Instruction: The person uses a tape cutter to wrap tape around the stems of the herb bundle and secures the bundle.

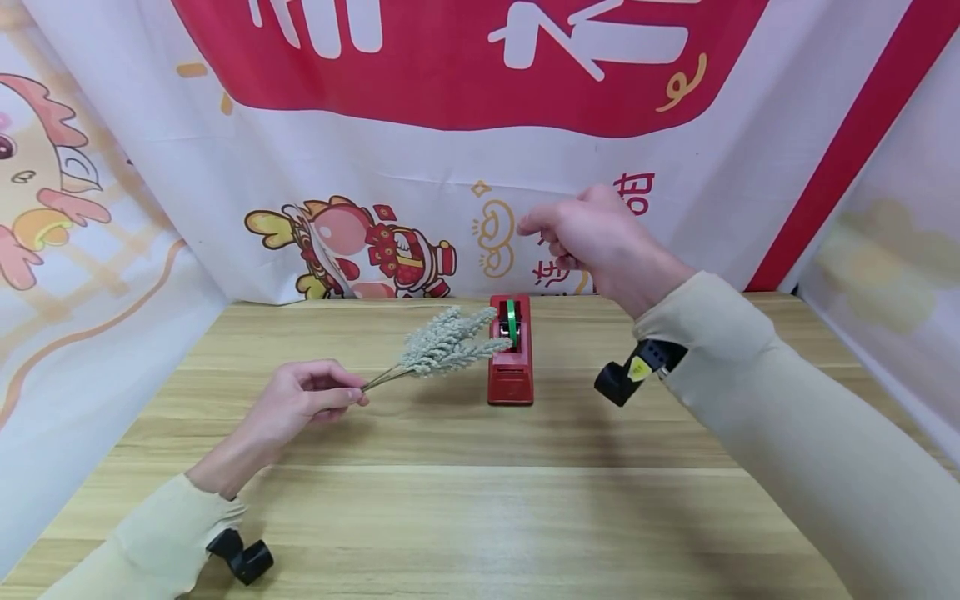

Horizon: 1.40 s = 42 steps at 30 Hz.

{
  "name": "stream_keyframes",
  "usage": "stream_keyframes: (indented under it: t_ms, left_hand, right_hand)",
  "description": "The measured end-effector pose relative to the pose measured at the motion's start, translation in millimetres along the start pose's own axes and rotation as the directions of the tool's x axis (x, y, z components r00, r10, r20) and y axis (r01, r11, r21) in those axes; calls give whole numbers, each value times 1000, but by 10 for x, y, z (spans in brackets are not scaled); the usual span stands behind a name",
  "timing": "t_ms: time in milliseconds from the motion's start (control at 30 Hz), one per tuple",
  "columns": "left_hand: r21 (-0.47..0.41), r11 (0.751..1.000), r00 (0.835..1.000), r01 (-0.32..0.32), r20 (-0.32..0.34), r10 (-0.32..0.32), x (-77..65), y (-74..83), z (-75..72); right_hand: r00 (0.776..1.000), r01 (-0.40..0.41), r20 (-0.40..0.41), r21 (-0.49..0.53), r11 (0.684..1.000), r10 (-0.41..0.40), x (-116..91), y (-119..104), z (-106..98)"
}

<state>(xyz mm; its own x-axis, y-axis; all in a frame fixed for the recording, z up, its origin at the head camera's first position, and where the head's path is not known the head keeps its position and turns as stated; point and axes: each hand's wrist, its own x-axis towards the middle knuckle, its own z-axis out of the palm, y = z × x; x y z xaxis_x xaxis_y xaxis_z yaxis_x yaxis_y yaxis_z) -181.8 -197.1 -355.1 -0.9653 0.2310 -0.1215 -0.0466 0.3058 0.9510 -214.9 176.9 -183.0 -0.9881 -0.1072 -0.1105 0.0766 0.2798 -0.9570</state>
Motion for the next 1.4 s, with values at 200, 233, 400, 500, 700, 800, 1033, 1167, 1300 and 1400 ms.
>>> stream_keyframes:
  t_ms: [200, 233, 400, 500, 700, 800, 1033, 1167, 1300, 1400]
  left_hand:
    - [20, 992, 979, -122, 165, 117, 68, 138, 188]
    - [23, 989, 973, -143, 186, 136, 83, 164, 237]
    - [66, 973, 947, -219, 255, 196, 145, 290, 499]
    - [89, 968, 941, -235, 270, 204, 172, 348, 648]
    - [130, 953, 935, -273, 271, 231, 222, 402, 871]
    - [169, 939, 931, -299, 265, 249, 246, 426, 946]
    - [199, 923, 926, -328, 261, 273, 312, 480, 1129]
    - [201, 921, 926, -334, 251, 281, 333, 489, 1208]
    - [222, 921, 936, -321, 223, 273, 336, 472, 1232]
    - [235, 923, 943, -306, 210, 259, 339, 441, 1236]
  right_hand:
    - [1000, 5, -11, -40, 999, -5, 43, -44, -18]
    - [1000, 2, -11, -41, 999, -3, 44, -49, -14]
    - [1000, -7, 0, -36, 999, 7, 20, -62, 22]
    - [1000, -2, 2, -26, 1000, 2, -8, -62, 58]
    - [1000, 1, -5, -49, 999, -1, -92, -32, 142]
    - [1000, -8, -19, -84, 996, 6, -150, -5, 175]
    - [999, -35, -25, -76, 997, 33, -283, 109, 185]
    - [999, -42, -18, -33, 999, 41, -357, 199, 197]
    - [999, -46, -11, 5, 999, 46, -429, 299, 241]
    - [999, -39, -14, -5, 999, 39, -497, 375, 279]
